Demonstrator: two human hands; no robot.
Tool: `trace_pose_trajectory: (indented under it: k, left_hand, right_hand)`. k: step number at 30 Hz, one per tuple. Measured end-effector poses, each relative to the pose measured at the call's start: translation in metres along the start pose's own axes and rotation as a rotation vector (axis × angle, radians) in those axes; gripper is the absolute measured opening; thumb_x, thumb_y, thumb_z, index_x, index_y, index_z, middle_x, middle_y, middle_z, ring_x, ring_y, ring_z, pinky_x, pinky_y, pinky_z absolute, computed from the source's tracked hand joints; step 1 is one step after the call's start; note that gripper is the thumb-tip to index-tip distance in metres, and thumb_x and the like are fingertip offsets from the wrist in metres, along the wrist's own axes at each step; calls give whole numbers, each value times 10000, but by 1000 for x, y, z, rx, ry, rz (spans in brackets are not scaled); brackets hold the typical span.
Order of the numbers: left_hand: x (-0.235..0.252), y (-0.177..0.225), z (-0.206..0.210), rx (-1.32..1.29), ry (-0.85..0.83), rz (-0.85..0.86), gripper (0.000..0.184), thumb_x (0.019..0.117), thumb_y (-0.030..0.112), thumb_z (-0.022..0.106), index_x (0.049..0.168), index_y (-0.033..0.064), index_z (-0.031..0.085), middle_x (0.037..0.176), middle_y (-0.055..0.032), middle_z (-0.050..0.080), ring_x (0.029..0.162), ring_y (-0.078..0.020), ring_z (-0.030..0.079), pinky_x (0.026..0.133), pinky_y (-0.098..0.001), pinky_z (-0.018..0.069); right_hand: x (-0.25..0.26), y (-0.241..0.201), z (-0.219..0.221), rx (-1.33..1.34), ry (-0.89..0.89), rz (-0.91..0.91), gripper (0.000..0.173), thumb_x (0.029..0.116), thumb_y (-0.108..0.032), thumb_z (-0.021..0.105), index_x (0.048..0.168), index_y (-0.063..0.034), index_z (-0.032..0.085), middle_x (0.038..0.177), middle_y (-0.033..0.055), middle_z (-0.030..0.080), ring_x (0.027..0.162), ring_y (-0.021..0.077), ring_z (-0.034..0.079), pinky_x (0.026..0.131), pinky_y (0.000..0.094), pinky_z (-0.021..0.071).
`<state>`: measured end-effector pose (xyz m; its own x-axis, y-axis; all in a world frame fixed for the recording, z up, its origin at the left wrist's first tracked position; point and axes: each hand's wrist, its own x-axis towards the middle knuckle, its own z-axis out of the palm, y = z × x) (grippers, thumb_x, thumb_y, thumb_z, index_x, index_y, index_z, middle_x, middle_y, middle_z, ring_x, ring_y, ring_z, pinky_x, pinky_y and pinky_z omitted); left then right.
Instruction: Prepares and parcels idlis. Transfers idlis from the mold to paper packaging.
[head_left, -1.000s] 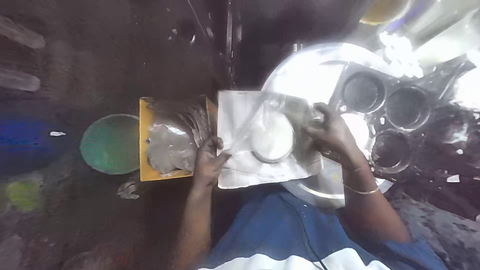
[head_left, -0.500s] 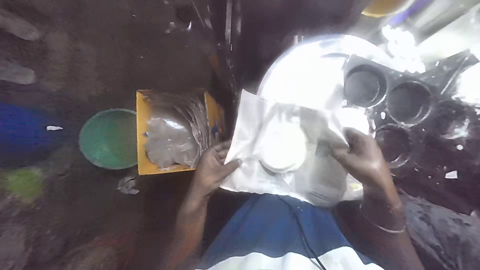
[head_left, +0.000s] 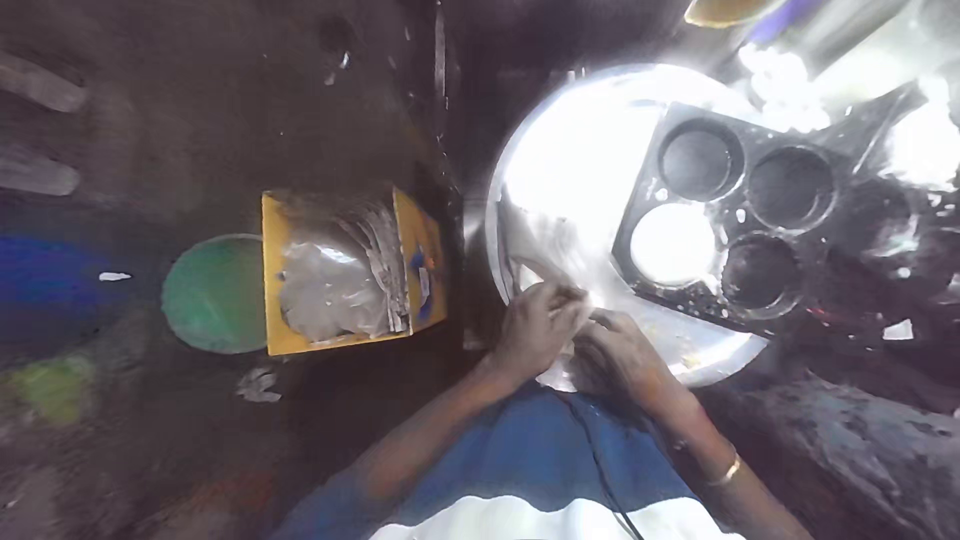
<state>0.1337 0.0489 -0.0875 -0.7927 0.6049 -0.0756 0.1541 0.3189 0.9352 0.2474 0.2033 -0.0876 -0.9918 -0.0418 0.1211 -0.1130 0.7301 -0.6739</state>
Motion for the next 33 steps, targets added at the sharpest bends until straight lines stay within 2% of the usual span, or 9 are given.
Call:
trace_pose_trajectory:
  k: [2,4,8,12,14,16,20,27,33]
  left_hand:
    - [4,-6,2,275,-232,162,382,1044,311,510,1253,35,674,1225,-111,705,1187,-227,655,1045,-423,509]
    - [8,-12,-13,379,-456,301,629,1018,517,436,1396,32,571,1425,-138,595,1392,-288,502,1181,-503,368]
    - [4,-11,-17,647,-711,423,1341,570,921,644,1585,102,334,1672,-85,280,1568,-309,156,1212,-695,88]
    - [-2,-27,-1,432,-246,458,680,762,367,735,1288,-49,620,1367,-193,629,1326,-345,562,1154,-550,387]
    - [2,-33,-6,356,-76,430,415,898,294,619,1136,-36,699,1216,-170,708,1206,-300,650,1102,-472,466]
    - [-1,-41,-11,296,-41,393,381,928,262,572,1137,-22,717,1219,-144,715,1207,-279,649,1109,-446,460]
    - [-18,-51,-11,258,-63,409,347,939,279,582,1149,46,728,1254,-122,702,1253,-280,617,1153,-483,406]
    - [-37,-56,1,355,-30,499,372,1003,119,395,1200,99,710,1231,-33,722,1269,-212,605,1180,-449,360]
    - [-26,-60,5,437,41,634,353,996,149,434,1177,115,735,1222,-31,731,1229,-225,641,1117,-465,438]
  right_hand:
    - [-23,3,-17,59,33,58,291,960,-313,659,1143,-91,706,1196,95,721,1207,235,650,1039,420,533]
    - [-48,1,-27,-36,115,318,513,868,-418,770,1177,-25,654,1102,111,720,1030,202,695,886,390,597]
    - [-38,-15,-24,380,-137,788,541,845,-208,747,1301,20,568,1082,132,694,953,183,686,851,388,587]
    - [28,-31,-31,934,61,657,346,947,-140,662,1224,20,531,946,42,697,802,73,689,744,261,602]
    - [45,-25,-55,705,-6,525,283,980,-246,641,1144,-17,608,864,-30,703,725,20,661,682,223,579]
    - [54,-7,-67,269,87,569,335,943,-405,666,1037,-94,749,873,-9,742,768,87,696,713,342,588]
    - [92,19,-50,-95,-198,738,962,844,-613,753,1499,11,424,1383,250,539,1202,398,592,996,578,501]
    - [131,44,-33,-144,-488,601,450,865,-383,815,1118,-31,693,940,198,705,879,385,688,772,628,548]
    - [151,40,-36,95,-448,364,419,804,-97,816,1200,-20,701,1384,235,552,1248,381,550,999,563,487]
